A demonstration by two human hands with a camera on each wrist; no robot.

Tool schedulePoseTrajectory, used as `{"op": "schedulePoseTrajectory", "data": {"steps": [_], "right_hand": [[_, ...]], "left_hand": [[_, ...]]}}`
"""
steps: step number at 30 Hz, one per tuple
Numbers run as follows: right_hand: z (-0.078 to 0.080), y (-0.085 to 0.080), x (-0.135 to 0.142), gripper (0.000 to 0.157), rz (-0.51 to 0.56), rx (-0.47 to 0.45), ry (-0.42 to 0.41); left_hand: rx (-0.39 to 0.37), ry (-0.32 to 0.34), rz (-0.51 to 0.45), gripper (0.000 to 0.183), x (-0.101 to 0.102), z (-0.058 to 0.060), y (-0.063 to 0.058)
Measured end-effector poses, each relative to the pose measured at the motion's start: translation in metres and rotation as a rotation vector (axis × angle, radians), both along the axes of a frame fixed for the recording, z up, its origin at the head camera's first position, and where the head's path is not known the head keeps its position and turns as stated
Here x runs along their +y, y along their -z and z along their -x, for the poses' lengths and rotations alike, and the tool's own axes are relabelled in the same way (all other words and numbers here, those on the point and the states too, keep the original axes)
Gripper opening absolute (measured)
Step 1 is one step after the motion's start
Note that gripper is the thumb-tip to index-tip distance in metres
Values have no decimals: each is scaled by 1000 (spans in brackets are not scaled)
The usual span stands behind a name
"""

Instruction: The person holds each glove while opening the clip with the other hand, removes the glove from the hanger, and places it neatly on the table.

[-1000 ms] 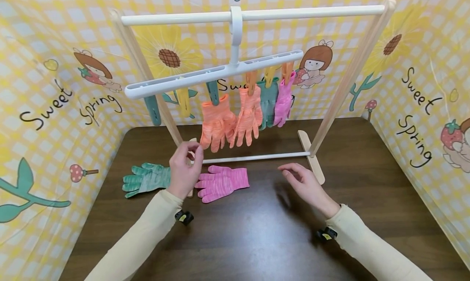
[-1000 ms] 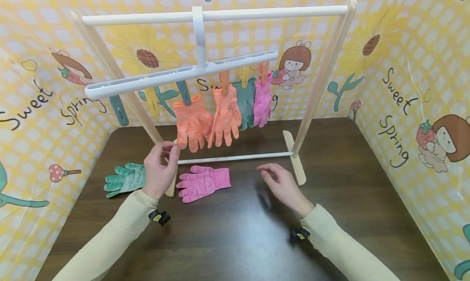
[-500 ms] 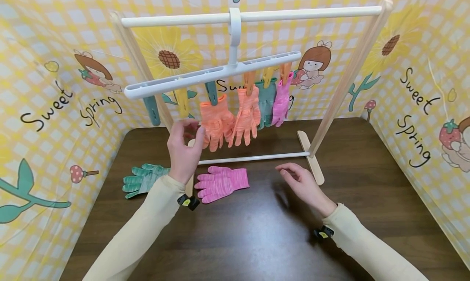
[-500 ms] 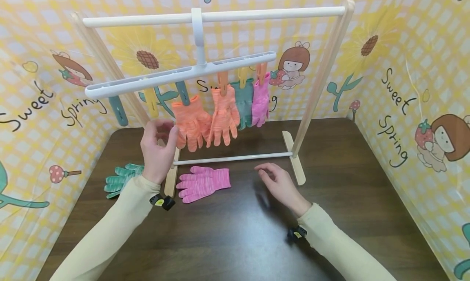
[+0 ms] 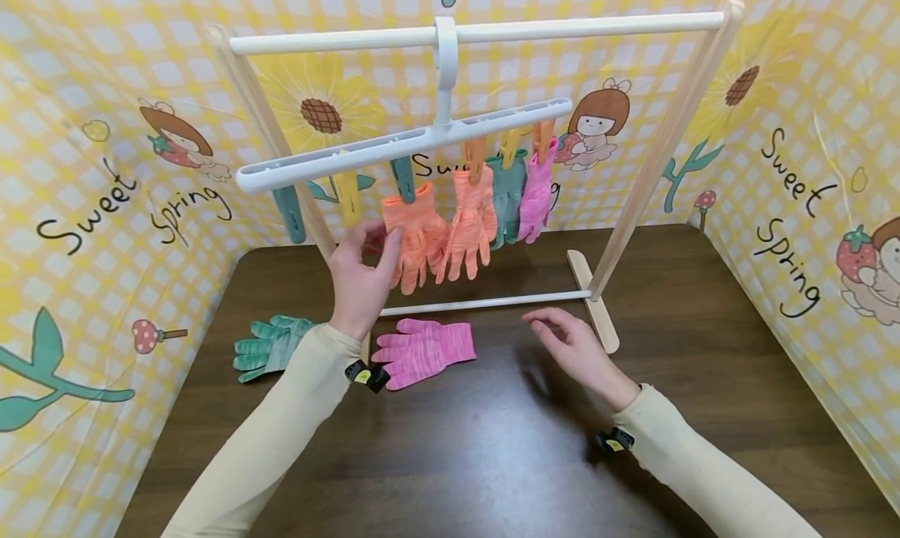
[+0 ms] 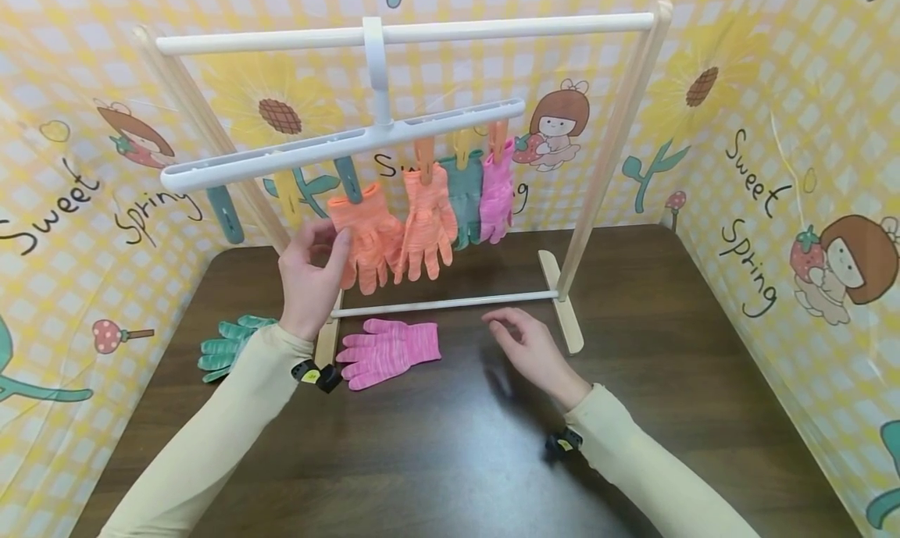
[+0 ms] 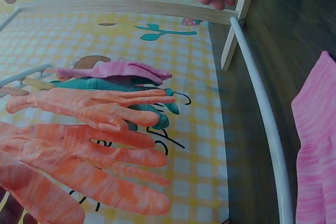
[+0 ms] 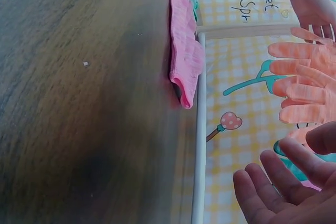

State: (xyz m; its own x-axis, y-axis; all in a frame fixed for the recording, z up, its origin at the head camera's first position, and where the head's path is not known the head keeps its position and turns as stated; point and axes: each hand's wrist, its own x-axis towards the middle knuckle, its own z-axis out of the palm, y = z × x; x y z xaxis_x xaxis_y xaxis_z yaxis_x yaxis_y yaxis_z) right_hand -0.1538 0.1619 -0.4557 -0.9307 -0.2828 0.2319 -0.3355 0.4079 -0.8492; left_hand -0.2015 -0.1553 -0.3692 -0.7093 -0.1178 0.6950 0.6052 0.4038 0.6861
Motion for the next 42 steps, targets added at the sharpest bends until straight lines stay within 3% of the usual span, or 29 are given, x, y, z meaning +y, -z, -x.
{"op": "schedulePoseTrajectory", "data": {"steps": [6,11,18,26,36,42], "right_hand": [[4,-5,-2,22,14,2,-15],[9,-21,-8,22,25,41,-36],[16,-58,-24,23,45,87,-93],[27,-105,-44,23,0,257,-176],[46,-157,-79,30,42,418,-248],[60,-177,-99,36,105,381,-242]], "left_hand": [[-8,4,28,15,0,-2,-3],[-51,13,42,18,0,-5,-3],[-82,28,39,18,0,-9,-4],[-76,45,3,18,3,-10,-3],[-66,33,13,12,4,-9,-2],[-67,49,11,14,4,-10,-2]]}}
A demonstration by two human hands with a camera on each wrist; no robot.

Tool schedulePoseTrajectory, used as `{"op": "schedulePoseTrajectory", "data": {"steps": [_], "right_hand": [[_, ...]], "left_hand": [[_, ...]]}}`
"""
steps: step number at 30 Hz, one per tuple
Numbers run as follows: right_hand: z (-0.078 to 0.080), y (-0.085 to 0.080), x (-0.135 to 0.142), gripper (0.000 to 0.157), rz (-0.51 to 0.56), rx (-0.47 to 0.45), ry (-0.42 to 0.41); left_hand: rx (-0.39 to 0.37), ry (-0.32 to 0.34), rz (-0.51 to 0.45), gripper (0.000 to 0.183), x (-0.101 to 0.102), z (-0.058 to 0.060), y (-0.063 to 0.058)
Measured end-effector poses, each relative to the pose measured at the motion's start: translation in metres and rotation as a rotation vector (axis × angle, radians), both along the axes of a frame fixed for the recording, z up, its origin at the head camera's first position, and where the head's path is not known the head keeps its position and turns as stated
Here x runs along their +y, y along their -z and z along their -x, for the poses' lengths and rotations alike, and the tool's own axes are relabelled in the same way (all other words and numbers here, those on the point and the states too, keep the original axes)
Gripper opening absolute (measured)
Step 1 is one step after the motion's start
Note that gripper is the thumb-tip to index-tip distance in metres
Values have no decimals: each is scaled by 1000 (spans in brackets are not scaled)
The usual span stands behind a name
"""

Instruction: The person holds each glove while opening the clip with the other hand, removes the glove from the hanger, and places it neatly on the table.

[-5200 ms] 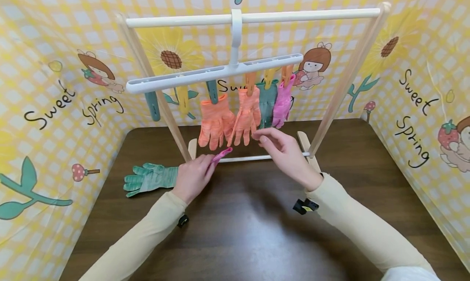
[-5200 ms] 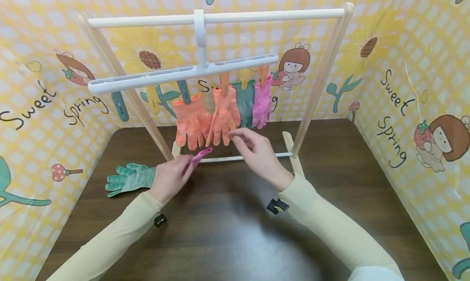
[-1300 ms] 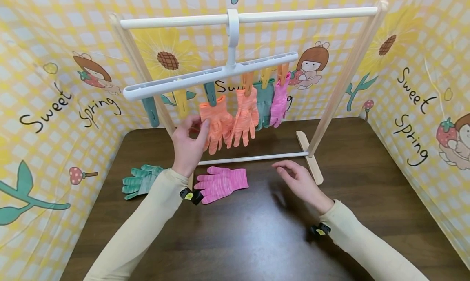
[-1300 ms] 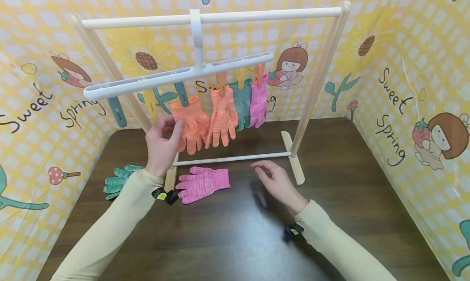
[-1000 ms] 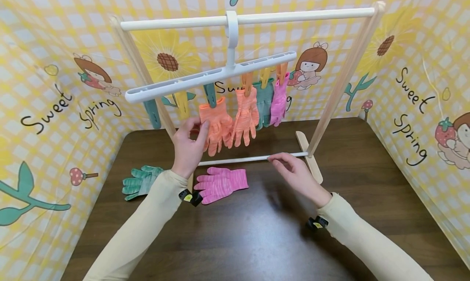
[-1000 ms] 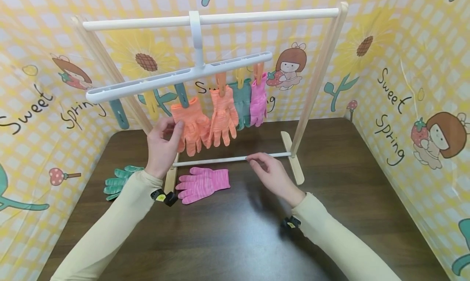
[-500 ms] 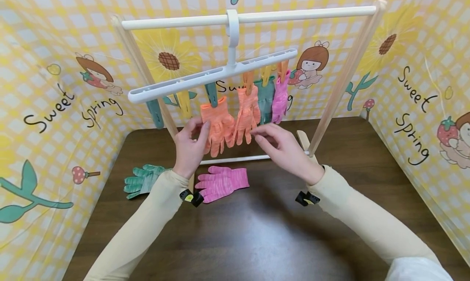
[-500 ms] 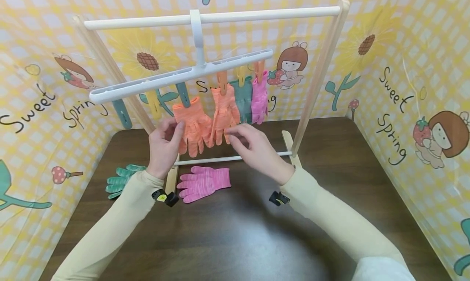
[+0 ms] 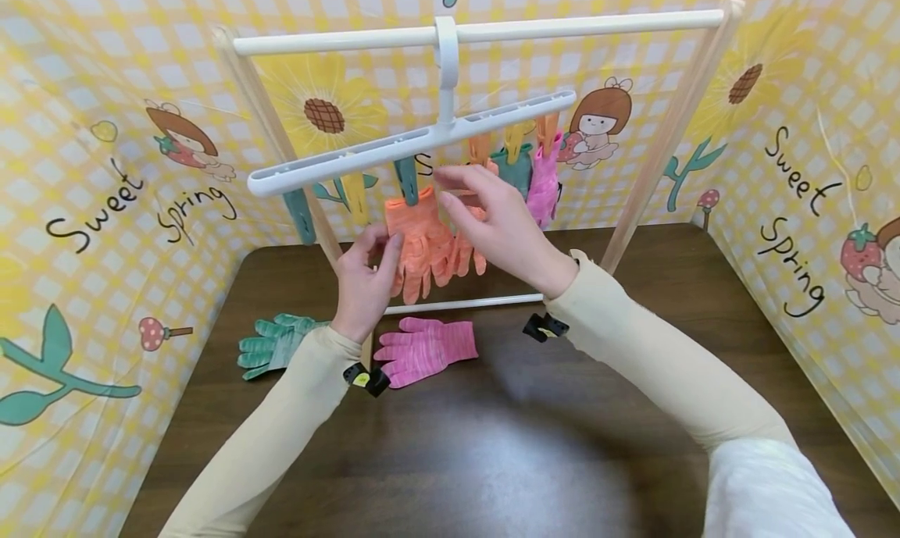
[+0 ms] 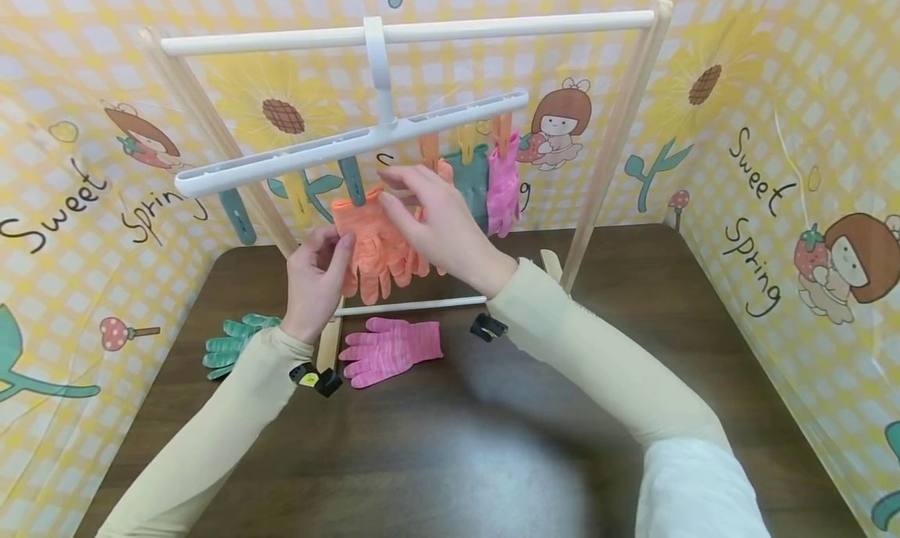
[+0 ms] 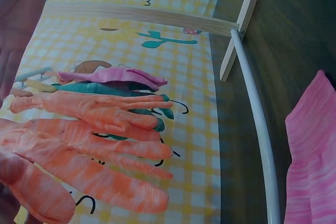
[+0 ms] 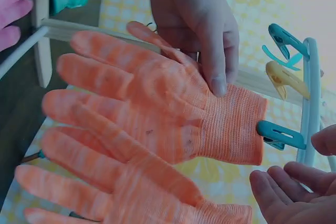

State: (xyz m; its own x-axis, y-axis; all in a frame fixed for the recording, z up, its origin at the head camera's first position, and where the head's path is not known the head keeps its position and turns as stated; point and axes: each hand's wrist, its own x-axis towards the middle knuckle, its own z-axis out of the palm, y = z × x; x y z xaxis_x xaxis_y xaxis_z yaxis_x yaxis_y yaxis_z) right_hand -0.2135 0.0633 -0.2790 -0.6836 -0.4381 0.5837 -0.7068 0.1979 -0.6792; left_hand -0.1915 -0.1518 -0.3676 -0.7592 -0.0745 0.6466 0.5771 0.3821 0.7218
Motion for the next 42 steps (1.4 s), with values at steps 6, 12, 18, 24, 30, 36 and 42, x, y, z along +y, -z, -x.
{"op": "schedulePoseTrajectory", "data": {"steps": [6,12,18,24,30,36,42], "right_hand": [[10,-9,-17,43,-14,-118,-25],[19,-12,-30,43,-36,-233,-15],[26,-10,-36,37,90,-309,-67],[30,-6,-39,33,206,-378,-121],[33,-3,-42,27,271,-426,-147],[33,-2,-45,26,326,-469,-154],[33,-4,-47,26,347,-484,-139]], "left_hand": [[-7,45,-43,16,0,-1,3],[-5,76,-72,14,1,0,3],[-15,102,-94,13,2,0,1],[-40,111,-100,13,1,-1,0],[-58,108,-103,15,0,-3,0],[-68,111,-119,10,2,-4,0],[-67,121,-108,11,-2,-5,2]]}}
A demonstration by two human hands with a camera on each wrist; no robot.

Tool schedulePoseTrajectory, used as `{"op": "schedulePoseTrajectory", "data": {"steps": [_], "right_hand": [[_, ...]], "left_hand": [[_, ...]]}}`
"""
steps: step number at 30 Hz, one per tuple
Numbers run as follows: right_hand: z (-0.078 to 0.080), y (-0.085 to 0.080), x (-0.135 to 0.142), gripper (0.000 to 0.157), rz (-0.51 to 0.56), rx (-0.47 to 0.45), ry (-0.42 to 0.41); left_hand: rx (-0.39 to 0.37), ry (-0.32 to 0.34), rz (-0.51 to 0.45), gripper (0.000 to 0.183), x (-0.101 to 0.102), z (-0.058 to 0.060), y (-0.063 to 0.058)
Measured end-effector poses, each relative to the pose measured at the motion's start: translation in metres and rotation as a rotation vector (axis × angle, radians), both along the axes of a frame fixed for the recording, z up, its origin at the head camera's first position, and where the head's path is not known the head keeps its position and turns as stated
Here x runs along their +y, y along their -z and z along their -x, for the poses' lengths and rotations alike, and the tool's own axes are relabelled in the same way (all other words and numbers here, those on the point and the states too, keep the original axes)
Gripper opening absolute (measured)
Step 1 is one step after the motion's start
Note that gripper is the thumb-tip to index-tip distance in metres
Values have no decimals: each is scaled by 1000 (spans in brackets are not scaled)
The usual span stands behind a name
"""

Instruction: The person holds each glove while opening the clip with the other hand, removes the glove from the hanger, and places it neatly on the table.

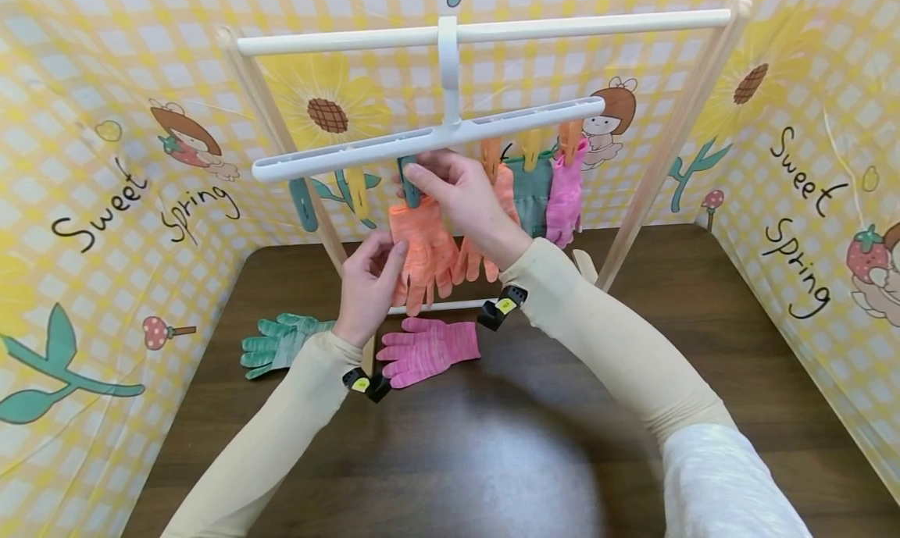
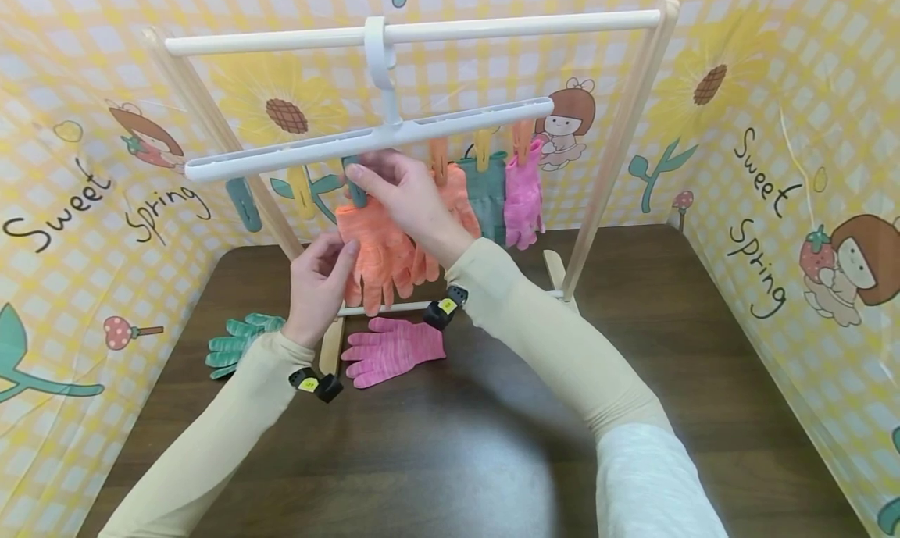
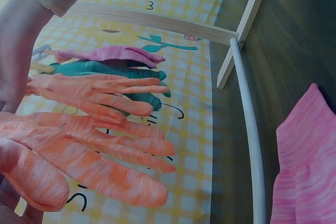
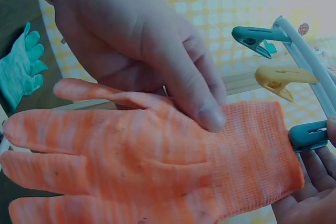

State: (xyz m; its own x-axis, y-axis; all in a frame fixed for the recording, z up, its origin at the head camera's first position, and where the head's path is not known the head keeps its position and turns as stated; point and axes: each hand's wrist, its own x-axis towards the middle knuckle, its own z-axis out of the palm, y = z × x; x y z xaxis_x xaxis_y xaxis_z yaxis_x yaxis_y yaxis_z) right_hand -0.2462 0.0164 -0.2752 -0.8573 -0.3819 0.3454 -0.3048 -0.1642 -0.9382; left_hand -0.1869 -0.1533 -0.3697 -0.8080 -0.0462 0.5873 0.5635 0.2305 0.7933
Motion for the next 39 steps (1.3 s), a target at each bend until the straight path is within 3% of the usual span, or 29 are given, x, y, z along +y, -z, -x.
{"op": "schedulePoseTrajectory", "data": {"steps": [10,31,33,39], "right_hand": [[-1,-1,-2,30,5,9,-16],[-2,0,0,32,14,-9,-76],[-3,0,0,33,15,-11,-71],[-8,1,2,38,49,-71,-82]], "left_hand": [[5,6,-2,12,-7,0,11],[-89,-66,42,11,-14,-10,27],[-95,-67,49,12,-14,-13,25],[-120,-70,59,12,-9,-33,5]]}}
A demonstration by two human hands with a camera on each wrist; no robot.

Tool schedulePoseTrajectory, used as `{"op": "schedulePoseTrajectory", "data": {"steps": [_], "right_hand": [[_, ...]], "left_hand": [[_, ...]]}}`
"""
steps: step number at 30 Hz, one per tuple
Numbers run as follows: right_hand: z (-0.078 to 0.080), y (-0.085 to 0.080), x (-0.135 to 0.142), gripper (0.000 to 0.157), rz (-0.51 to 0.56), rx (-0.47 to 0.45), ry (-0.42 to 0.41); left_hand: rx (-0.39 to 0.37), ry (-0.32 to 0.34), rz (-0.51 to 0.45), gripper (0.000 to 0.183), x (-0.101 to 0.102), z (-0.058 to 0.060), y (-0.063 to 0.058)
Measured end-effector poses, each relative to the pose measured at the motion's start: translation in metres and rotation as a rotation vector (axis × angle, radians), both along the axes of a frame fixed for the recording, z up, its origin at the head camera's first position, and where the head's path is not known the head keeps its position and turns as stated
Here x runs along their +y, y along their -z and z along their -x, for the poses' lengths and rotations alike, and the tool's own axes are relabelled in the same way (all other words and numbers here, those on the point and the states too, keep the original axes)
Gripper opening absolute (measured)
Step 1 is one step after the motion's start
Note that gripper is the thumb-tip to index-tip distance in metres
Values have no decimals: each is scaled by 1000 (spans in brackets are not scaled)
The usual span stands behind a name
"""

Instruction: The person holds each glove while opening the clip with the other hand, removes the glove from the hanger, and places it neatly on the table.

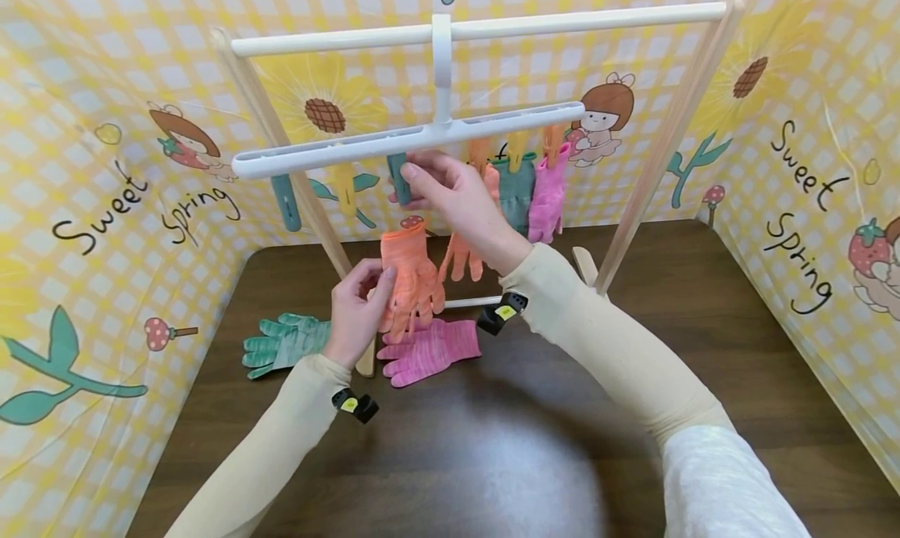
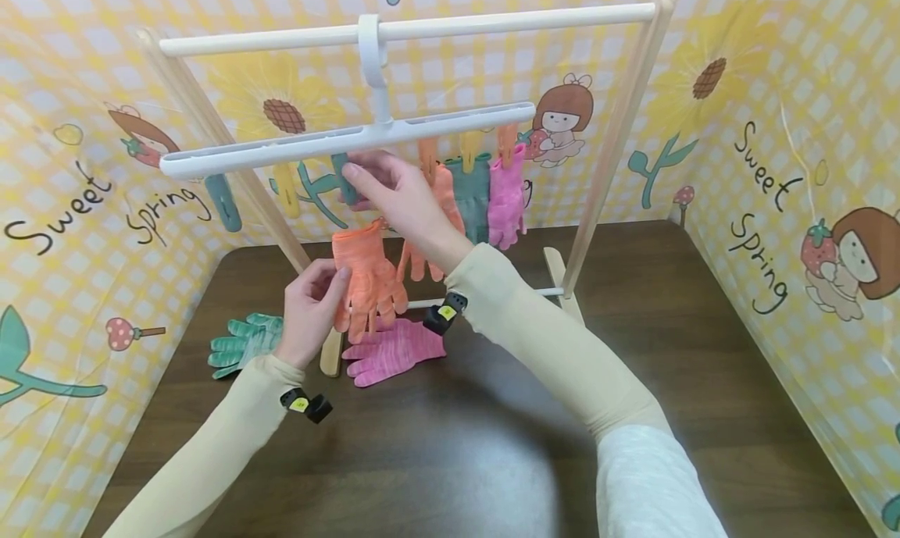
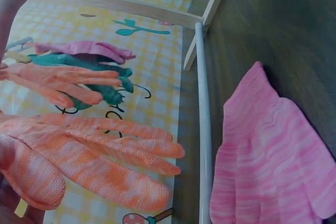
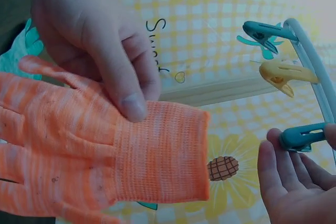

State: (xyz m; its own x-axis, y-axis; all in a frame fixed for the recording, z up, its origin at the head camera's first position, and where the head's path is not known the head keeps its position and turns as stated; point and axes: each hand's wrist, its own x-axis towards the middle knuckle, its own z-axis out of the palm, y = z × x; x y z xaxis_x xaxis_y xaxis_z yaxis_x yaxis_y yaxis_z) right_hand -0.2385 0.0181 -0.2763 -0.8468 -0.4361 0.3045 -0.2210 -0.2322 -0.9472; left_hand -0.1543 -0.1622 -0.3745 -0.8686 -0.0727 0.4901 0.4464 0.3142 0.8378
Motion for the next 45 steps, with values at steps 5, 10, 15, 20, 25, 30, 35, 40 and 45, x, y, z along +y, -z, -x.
{"op": "schedulePoseTrajectory", "data": {"steps": [5,10,15,20,25,30,35,40,45], "right_hand": [[-4,-1,2,43,3,-48,-38],[-5,1,7,43,-66,-26,-32],[-7,10,17,41,-84,-3,-67],[-11,18,30,39,-92,2,-64],[-16,27,48,34,-129,42,-28],[-23,37,69,29,-167,69,-1],[-32,48,92,30,-187,84,22],[-40,64,119,30,-228,105,62],[-48,84,148,30,-268,80,101]], "left_hand": [[-13,-15,0,12,-5,1,6],[-40,-38,14,13,-15,12,28],[-51,-27,23,13,-19,11,36],[-38,-7,49,12,-21,7,41],[-26,20,80,11,-21,3,43],[-3,36,149,10,-16,-1,46],[202,58,330,6,-7,-6,50],[293,113,456,13,6,-10,47],[332,158,512,14,20,-8,45]]}}
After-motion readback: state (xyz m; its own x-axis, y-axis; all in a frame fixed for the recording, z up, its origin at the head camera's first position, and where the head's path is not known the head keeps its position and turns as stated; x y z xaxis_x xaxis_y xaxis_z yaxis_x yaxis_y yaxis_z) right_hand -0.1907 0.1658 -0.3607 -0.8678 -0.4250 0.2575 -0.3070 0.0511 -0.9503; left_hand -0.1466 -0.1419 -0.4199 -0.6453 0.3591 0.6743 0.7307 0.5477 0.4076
